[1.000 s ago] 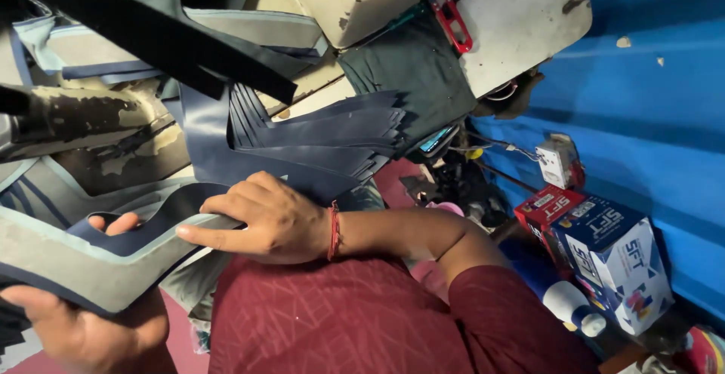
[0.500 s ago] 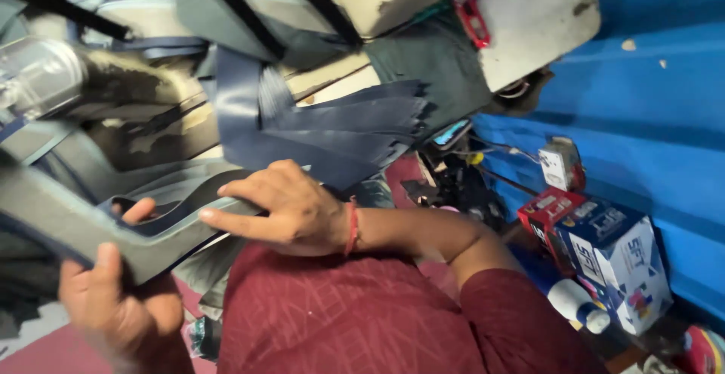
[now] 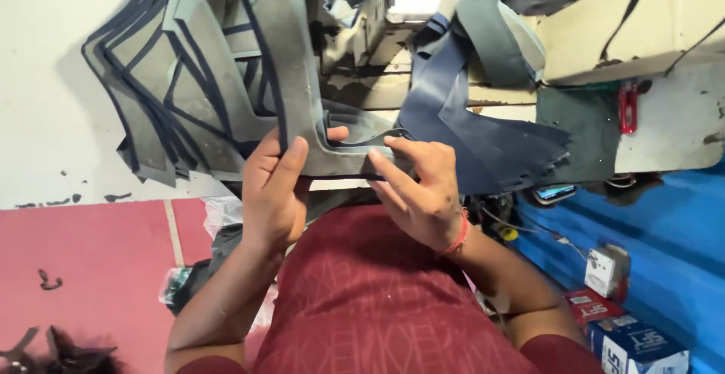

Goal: Stitching together pre-cut synthetic material components to form shoe uppers using an industrial sewing machine.

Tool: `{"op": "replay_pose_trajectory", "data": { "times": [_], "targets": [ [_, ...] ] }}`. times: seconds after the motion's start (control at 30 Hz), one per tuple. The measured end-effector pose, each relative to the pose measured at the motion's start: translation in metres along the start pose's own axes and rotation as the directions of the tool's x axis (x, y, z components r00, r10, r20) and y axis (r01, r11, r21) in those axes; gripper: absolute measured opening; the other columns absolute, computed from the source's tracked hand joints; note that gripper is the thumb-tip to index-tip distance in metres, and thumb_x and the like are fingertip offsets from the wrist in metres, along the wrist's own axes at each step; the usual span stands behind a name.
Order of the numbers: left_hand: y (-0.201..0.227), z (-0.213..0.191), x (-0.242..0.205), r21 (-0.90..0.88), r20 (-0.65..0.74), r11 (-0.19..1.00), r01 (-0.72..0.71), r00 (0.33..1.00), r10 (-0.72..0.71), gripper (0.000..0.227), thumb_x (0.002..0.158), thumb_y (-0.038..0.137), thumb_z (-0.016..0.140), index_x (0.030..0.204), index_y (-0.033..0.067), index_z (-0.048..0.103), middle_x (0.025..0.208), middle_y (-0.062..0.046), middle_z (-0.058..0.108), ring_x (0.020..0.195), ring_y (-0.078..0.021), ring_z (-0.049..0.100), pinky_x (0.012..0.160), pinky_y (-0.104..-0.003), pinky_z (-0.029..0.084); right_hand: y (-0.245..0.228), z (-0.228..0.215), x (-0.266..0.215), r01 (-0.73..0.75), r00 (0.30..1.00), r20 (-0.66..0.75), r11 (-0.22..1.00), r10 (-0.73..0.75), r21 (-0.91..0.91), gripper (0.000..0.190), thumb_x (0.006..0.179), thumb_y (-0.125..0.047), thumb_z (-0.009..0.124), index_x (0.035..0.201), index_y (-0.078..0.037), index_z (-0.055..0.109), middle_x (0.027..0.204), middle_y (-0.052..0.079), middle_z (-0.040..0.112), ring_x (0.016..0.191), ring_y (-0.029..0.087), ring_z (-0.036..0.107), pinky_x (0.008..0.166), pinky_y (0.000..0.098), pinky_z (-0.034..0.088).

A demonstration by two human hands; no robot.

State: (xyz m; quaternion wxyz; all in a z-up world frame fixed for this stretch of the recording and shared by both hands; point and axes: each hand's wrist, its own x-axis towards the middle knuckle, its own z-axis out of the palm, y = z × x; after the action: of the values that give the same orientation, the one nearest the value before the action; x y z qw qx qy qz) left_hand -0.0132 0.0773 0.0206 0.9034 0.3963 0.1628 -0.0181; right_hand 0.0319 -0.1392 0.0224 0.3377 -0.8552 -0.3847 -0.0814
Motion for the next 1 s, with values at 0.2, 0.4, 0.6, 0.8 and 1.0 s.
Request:
{"op": "replay_pose_trajectory", "data": {
  "times": [0.2,0.4,0.6,0.8,1.0],
  "targets": [
    [0.003,-0.008,-0.001,-0.006,-0.047,1.0,-0.014,0.999,0.014,0.031,0.111,0.022,0.053,0.123,-0.0038,0.065,0.115,-0.016,0.075,0.102,-0.019,0.071,0.097,-0.036,0.055,-0.01,0.02,-0.004,-0.044,0.999,0.001,0.999,0.044,0.01,0.051,0.083,-0.007,0.086,0.131,-0.01,0.067,0.133,0.014,0.06,0.108,0.03,0.059,0.095,0.0395,0.046],
    [-0.002,-0.013,-0.004,0.07,-0.023,0.995,-0.075,0.997,0.077,0.03,0.112,0.022,0.055,0.122,-0.0032,0.068,0.114,-0.014,0.074,0.103,-0.0154,0.069,0.097,-0.031,0.054,-0.015,0.008,0.059,-0.142,0.987,0.131,0.863,0.089,0.484,0.034,0.094,-0.006,0.067,0.126,-0.001,0.058,0.132,0.018,0.057,0.12,0.037,0.057,0.104,0.046,0.045],
    [0.014,-0.016,0.0,0.063,0.011,0.987,-0.146,0.989,0.146,0.027,0.112,0.019,0.053,0.127,-0.0024,0.062,0.121,-0.017,0.074,0.111,-0.0172,0.07,0.103,-0.032,0.054,0.017,0.012,0.057,-0.272,0.884,0.468,0.842,0.027,0.466,0.015,0.101,-0.016,0.067,0.105,-0.002,0.072,0.088,0.007,0.066,0.087,0.021,0.06,0.081,0.0339,0.048],
    [0.029,-0.021,0.036,0.026,-0.112,0.983,-0.18,0.977,0.182,0.028,0.111,0.018,0.049,0.125,-0.0017,0.063,0.116,-0.018,0.075,0.102,-0.0204,0.073,0.086,-0.032,0.058,0.015,0.011,0.028,-0.705,0.655,0.752,0.423,0.08,0.569,0.019,0.103,-0.018,0.063,0.1,-0.001,0.069,0.083,-0.002,0.063,0.079,0.007,0.055,0.071,0.0249,0.047],
    [0.029,0.016,0.06,0.038,0.029,0.99,-0.136,0.99,0.134,0.017,0.109,0.011,0.059,0.118,-0.0025,0.063,0.109,-0.016,0.075,0.097,-0.0184,0.071,0.084,-0.031,0.058,0.029,-0.004,0.0,-0.764,0.642,0.735,0.267,0.219,0.587,0.019,0.098,-0.014,0.067,0.108,0.002,0.07,0.089,-0.003,0.067,0.083,0.005,0.057,0.072,0.0237,0.047]
  ]
}}
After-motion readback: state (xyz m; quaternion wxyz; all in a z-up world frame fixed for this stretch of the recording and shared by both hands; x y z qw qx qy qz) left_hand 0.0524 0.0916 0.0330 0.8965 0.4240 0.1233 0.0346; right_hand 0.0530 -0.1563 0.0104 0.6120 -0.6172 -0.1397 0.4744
